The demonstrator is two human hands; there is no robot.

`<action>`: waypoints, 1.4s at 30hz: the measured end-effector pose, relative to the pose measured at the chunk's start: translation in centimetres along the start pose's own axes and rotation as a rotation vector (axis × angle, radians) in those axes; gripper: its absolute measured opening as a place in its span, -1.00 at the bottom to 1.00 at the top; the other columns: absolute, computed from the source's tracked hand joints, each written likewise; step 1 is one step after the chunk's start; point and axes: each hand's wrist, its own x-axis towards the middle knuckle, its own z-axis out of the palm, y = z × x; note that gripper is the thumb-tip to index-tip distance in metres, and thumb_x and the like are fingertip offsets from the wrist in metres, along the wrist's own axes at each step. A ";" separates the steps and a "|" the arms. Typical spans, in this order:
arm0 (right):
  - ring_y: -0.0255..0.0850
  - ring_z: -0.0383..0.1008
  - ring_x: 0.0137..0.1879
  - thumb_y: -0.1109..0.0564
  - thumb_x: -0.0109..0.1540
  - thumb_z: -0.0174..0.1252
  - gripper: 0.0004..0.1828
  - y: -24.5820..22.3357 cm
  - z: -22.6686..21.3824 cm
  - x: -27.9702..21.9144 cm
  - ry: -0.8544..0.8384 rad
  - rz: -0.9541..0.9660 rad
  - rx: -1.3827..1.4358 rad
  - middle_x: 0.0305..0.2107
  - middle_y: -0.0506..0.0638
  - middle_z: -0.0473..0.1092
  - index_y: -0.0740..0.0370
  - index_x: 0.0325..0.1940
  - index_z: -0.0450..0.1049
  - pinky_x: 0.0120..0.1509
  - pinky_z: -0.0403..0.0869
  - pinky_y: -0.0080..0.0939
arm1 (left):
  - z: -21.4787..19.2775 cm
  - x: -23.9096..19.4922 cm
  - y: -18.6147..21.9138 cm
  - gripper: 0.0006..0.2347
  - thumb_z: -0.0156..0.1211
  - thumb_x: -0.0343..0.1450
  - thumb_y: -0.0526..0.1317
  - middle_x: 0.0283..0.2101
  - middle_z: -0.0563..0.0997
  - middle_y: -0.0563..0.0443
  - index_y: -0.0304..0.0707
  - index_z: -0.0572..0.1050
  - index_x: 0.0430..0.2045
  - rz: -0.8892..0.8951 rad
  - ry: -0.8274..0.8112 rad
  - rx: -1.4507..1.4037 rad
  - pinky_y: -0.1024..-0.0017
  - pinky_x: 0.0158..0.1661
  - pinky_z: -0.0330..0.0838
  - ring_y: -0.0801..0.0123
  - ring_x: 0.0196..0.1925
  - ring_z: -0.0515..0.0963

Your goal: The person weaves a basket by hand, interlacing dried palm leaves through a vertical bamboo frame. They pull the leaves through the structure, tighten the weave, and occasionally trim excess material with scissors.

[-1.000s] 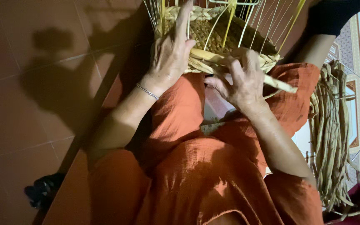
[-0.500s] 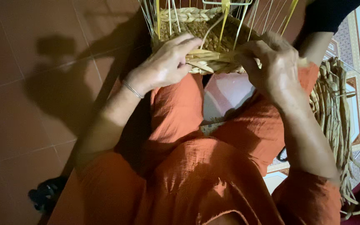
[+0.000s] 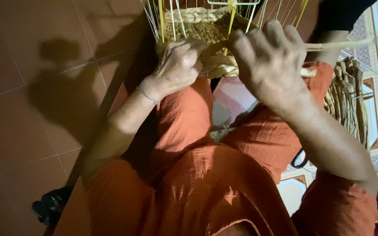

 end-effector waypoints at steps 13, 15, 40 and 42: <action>-0.22 0.63 -0.22 0.13 0.35 0.11 -0.73 8.5 6.0 -1.1 -0.697 0.468 1.369 -0.23 0.09 0.61 0.31 0.06 0.56 -0.09 0.63 -0.22 | -4.6 2.5 1.8 -0.59 0.19 0.29 -0.39 -0.36 0.61 0.06 -0.29 0.33 0.05 -0.246 -0.206 -0.547 0.45 -0.45 0.42 0.45 -0.47 0.56; -0.18 0.60 -0.25 0.14 0.35 0.13 -0.75 8.7 6.8 -2.0 -0.679 0.504 1.366 -0.23 0.09 0.61 0.31 0.05 0.57 -0.12 0.63 -0.20 | -4.2 2.7 2.6 -0.58 0.46 0.29 -0.22 -0.44 0.64 0.09 -0.24 0.41 -0.02 -0.126 -0.103 -0.263 0.40 -0.39 0.43 0.44 -0.49 0.58; -0.20 0.29 -0.61 0.00 0.31 0.37 -0.62 -2.6 11.3 -1.4 0.153 0.247 0.406 -0.61 0.03 0.35 0.24 -0.39 0.37 -0.57 0.22 -0.14 | -2.0 -0.3 1.4 -0.87 0.17 0.51 -0.45 -0.20 0.65 -0.11 -0.37 0.37 -0.15 -0.184 0.008 -0.339 0.37 -0.18 0.69 0.25 -0.18 0.71; -0.23 0.26 -0.64 0.02 0.33 0.35 -0.63 -3.1 11.4 -1.6 0.180 0.256 0.371 -0.62 0.00 0.34 0.22 -0.40 0.37 -0.60 0.19 -0.15 | -1.1 0.4 0.9 -0.89 0.06 0.61 -0.47 -0.05 0.60 -0.13 -0.34 0.26 -0.16 -0.109 0.087 -0.498 0.43 -0.06 0.74 0.26 -0.01 0.70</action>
